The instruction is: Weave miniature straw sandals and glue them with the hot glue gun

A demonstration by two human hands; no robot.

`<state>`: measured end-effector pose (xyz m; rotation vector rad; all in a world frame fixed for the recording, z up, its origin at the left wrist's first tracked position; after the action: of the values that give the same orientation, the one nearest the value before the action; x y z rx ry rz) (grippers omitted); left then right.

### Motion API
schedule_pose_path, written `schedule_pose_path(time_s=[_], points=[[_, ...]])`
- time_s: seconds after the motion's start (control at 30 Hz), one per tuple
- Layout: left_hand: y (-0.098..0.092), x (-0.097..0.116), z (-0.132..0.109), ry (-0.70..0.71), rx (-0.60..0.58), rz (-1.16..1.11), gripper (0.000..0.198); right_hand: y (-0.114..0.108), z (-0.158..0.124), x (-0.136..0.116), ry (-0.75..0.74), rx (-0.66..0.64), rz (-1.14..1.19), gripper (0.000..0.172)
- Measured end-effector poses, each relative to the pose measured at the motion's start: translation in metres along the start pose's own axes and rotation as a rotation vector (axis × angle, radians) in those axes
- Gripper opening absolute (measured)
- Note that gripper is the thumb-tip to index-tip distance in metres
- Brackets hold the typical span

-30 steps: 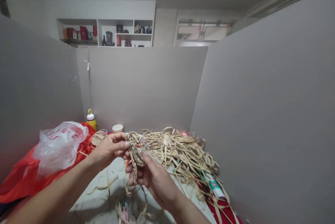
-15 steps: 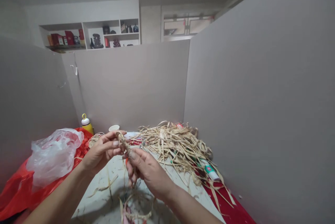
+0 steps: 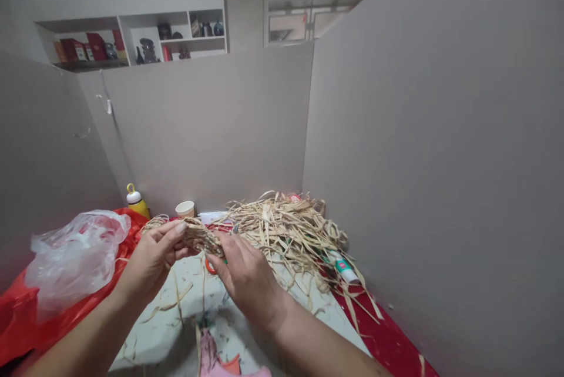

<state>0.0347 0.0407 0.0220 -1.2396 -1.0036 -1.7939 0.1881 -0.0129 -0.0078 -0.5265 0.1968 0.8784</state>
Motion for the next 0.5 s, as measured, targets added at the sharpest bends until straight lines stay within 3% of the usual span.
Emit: schedule_pose_path(time_s=[0.17, 0.4, 0.5], points=[[-0.007, 0.001, 0.004, -0.041, -0.003, 0.025, 0.026, 0.002, -0.001, 0.0, 0.069, -0.056, 0.14, 0.043], [-0.011, 0.003, 0.008, -0.036, -0.016, 0.022, 0.02, 0.0, 0.005, 0.002, 0.555, -0.167, 0.604, 0.04], [-0.013, 0.003, 0.01, -0.043, -0.036, 0.039, 0.019, 0.0, 0.008, 0.005, 0.659, -0.178, 0.767, 0.038]])
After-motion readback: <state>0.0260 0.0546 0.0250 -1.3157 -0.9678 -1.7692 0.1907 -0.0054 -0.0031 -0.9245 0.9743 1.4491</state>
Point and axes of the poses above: each hand's wrist, its own z-axis towards the middle knuckle, its own y-axis out of the palm, x = y × z, the point moved 4 cm from there along z, towards the middle knuckle, and after that the axes turned 3 degrees about x, right-handed, at the moved point
